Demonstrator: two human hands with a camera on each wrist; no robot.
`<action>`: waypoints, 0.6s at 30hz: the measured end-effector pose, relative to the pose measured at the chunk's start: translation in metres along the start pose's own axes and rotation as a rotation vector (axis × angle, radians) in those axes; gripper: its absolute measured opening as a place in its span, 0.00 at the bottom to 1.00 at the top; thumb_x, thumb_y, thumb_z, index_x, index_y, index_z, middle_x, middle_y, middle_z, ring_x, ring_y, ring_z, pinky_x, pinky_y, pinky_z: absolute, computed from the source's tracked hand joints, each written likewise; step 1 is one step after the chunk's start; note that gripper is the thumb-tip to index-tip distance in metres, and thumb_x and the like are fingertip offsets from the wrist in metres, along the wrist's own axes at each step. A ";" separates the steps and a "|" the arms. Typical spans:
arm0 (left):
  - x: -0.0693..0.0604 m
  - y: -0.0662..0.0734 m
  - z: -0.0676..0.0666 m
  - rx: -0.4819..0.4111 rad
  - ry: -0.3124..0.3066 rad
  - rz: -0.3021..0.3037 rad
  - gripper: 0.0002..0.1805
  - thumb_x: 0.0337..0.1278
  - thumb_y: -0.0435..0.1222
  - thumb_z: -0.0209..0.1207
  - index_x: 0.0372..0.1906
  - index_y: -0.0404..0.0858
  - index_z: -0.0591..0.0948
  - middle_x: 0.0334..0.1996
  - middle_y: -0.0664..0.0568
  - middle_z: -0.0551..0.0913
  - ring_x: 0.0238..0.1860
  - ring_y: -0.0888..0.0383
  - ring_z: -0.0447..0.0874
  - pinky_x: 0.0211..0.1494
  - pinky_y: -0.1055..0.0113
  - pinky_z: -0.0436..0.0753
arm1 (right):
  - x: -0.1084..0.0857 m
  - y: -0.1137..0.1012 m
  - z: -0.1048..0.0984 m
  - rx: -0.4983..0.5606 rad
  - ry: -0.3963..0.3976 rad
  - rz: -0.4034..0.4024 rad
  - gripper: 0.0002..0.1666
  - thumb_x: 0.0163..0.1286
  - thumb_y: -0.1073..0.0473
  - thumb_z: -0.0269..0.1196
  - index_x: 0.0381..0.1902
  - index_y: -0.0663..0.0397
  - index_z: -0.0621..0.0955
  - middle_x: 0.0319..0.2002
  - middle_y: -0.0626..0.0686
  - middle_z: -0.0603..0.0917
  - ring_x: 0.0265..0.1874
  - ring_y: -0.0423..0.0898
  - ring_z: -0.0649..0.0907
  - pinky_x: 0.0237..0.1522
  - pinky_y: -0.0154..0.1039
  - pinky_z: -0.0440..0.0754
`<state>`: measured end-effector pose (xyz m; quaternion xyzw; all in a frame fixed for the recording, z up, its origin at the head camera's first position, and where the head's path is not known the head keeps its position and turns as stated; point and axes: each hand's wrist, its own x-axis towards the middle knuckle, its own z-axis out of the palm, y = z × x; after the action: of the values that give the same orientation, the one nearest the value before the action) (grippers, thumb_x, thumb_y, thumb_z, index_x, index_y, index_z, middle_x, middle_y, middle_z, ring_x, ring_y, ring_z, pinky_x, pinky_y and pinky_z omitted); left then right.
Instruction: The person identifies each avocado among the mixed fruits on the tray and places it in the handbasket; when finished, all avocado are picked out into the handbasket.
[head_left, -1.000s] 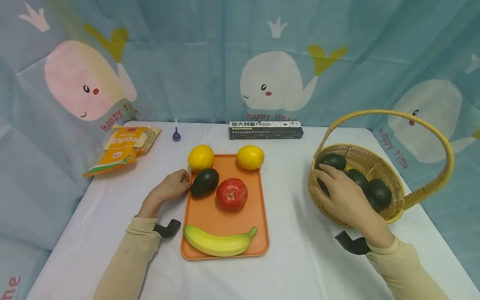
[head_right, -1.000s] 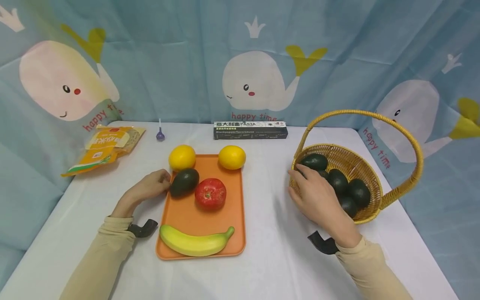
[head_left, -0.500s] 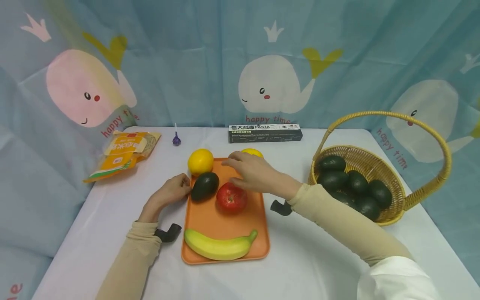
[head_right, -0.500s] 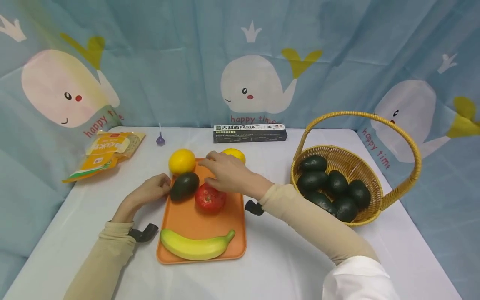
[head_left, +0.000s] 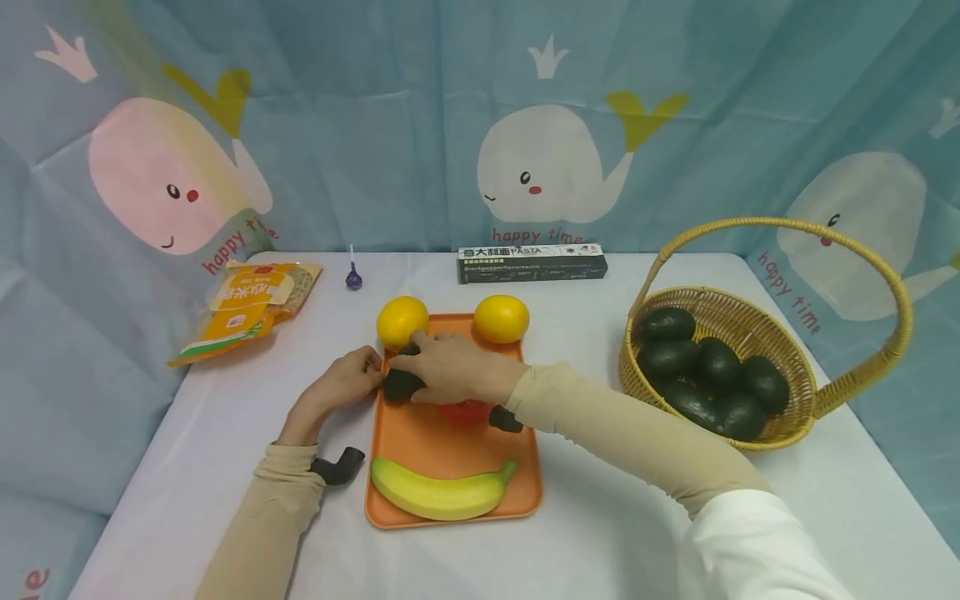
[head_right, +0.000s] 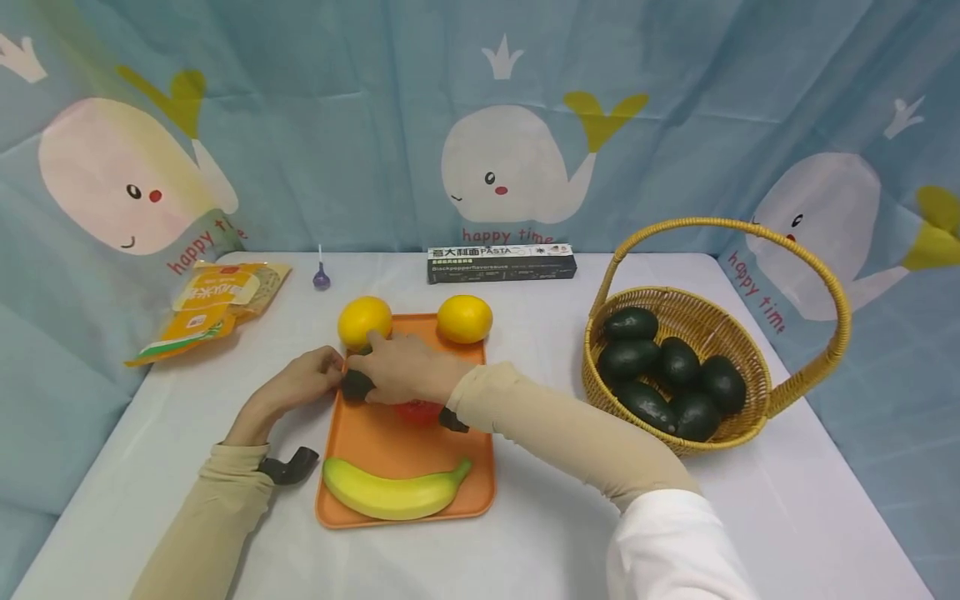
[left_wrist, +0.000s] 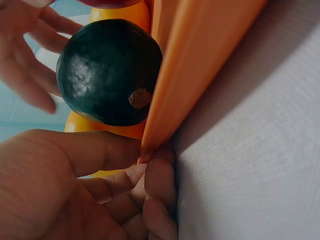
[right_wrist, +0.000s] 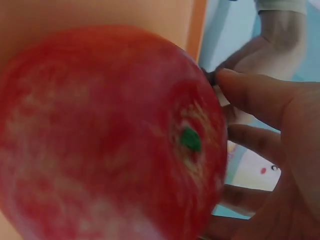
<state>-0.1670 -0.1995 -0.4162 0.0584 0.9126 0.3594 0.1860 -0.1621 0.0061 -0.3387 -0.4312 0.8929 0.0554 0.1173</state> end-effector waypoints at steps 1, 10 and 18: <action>0.000 0.001 0.000 -0.003 -0.002 -0.003 0.11 0.60 0.33 0.50 0.44 0.29 0.72 0.28 0.47 0.75 0.30 0.55 0.71 0.33 0.66 0.69 | 0.001 -0.001 0.001 -0.002 -0.004 0.001 0.36 0.67 0.41 0.62 0.71 0.35 0.66 0.62 0.57 0.71 0.44 0.52 0.80 0.47 0.43 0.81; -0.002 0.003 0.000 0.006 0.003 -0.012 0.11 0.63 0.34 0.50 0.44 0.30 0.72 0.30 0.46 0.75 0.32 0.55 0.72 0.34 0.66 0.70 | 0.002 -0.006 0.006 -0.092 0.075 0.006 0.27 0.68 0.49 0.62 0.64 0.43 0.72 0.51 0.51 0.79 0.40 0.47 0.78 0.43 0.38 0.76; -0.001 0.003 0.000 0.010 0.002 -0.017 0.11 0.62 0.34 0.50 0.44 0.30 0.73 0.30 0.46 0.75 0.32 0.54 0.72 0.34 0.66 0.70 | 0.008 -0.010 0.012 -0.180 0.122 0.010 0.24 0.68 0.55 0.62 0.61 0.43 0.75 0.47 0.50 0.79 0.36 0.46 0.77 0.38 0.35 0.75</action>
<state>-0.1661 -0.1979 -0.4141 0.0513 0.9149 0.3535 0.1879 -0.1573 -0.0036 -0.3519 -0.4381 0.8919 0.1095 0.0232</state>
